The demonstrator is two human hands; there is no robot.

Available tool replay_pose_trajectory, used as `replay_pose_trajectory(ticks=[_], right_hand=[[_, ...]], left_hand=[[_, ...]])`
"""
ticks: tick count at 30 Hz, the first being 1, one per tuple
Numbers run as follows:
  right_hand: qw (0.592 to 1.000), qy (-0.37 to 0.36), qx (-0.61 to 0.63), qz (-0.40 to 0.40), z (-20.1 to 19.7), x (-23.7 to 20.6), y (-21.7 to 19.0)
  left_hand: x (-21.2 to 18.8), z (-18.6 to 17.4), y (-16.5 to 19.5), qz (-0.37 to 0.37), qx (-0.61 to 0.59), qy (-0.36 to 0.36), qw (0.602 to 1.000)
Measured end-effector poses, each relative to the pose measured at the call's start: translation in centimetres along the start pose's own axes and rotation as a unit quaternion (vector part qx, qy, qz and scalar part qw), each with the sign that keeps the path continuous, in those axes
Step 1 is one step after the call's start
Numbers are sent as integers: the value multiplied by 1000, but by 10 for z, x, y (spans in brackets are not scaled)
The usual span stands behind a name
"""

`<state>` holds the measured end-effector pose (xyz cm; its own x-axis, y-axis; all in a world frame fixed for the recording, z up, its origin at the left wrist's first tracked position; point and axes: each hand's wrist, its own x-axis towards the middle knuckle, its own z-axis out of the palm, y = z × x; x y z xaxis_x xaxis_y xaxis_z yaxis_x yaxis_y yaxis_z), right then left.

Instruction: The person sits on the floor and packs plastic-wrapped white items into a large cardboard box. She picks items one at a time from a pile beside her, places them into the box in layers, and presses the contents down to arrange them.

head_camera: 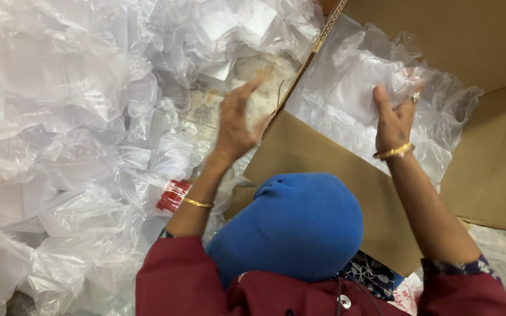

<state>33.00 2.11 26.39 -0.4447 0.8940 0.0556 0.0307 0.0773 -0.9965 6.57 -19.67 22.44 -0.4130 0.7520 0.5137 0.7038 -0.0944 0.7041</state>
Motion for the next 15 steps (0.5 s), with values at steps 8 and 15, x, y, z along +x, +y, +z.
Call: replay_pose_trajectory(ticks=[8,15], right_hand=[[787,-288,-541,77,48,40,97],[764,-258,-591,-36,60,22,38]], left_hand=[[-127,74,-90,-217,249,-459,825],[-126,78,-126,-97,289,-212,929]])
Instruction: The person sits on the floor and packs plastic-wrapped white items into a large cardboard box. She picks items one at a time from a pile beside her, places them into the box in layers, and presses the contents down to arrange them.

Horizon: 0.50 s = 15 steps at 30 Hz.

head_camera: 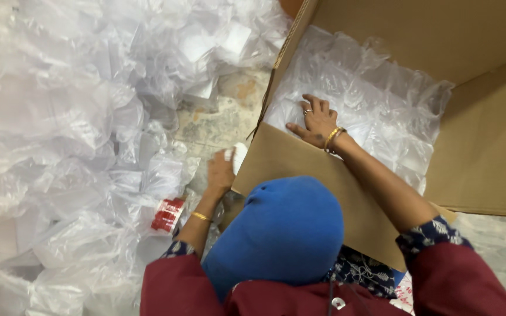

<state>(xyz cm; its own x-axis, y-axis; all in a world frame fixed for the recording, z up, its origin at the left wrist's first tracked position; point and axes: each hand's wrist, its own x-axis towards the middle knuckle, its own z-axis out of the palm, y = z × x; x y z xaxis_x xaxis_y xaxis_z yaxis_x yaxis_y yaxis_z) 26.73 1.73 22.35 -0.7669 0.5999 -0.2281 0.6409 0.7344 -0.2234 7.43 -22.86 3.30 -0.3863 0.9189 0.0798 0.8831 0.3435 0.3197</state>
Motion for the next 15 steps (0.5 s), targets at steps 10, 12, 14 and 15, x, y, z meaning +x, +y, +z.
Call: replay_pose_trajectory(ticks=[10,12,14,15], right_hand=[[820,245,364,-368,-105,-101,-75],[829,275,327,-359,-98,-110,-78],[869,339,251,-258,-86,-109,-57],[886,373,190,-201,-79,-106,-40]], left_hand=[[33,-213,84,231,-101,397,882],[45,-227,110,350,-103,356,860],[60,-228,113,414,-183,348,821],[67,-224,105,365,-248,374,815]])
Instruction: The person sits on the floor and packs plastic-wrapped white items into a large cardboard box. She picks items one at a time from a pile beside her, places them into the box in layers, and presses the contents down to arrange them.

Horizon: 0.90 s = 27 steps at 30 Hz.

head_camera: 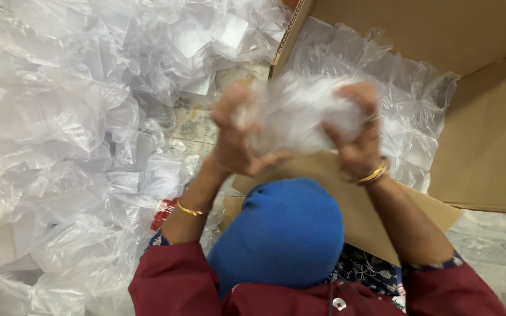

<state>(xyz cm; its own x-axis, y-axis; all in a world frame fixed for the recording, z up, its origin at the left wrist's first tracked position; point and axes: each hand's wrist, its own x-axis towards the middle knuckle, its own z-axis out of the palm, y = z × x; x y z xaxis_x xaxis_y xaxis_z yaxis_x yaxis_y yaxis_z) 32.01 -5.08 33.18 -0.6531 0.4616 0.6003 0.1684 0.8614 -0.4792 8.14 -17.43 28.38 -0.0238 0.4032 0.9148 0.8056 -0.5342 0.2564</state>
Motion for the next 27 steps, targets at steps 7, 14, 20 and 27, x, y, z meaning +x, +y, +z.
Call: replay_pose_trajectory(ticks=[7,14,20,27], right_hand=[[778,166,320,514,39,21,168],[885,-178,-95,419,137,20,168],[919,-173,-85,345,125,5,149],[980,-56,-114,155,95,14,119]], left_hand=[[-53,-7,-142,-368,164,-26,915],[-31,8,-244,-334,365,-258,830],[-42,12,-249,-471,326,-343,744],[-97,-2,-158,-356,279,-215,865]])
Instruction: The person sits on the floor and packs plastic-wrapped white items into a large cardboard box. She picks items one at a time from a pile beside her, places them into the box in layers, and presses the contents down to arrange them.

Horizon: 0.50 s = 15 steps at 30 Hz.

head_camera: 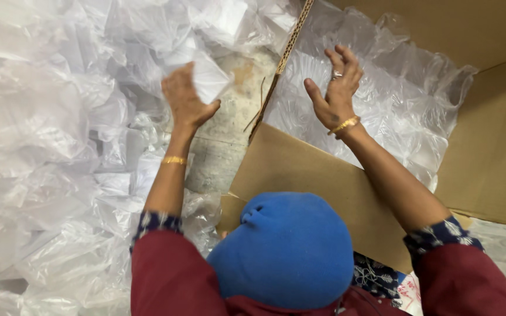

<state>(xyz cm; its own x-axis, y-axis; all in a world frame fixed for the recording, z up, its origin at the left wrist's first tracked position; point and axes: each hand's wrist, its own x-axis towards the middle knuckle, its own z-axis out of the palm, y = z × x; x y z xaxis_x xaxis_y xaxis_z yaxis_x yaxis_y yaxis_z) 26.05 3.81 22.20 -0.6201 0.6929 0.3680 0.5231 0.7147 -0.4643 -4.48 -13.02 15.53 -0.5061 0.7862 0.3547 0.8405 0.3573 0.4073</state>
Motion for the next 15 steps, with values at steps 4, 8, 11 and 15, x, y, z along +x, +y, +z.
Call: replay_pose_trajectory(ticks=[4,8,11,15], right_hand=[[975,26,186,-122,-55,6,-36],[909,64,288,-294,-101,22,-64],[929,132,161,-306,-115,23,-50],[949,244,179,-89,-104,24,15]], left_hand=[[6,-68,38,83,-196,265,940],[33,-129,119,321,-83,247,910],[38,-139,141,395,25,149,906],[48,-86,83,309,-262,99,909]])
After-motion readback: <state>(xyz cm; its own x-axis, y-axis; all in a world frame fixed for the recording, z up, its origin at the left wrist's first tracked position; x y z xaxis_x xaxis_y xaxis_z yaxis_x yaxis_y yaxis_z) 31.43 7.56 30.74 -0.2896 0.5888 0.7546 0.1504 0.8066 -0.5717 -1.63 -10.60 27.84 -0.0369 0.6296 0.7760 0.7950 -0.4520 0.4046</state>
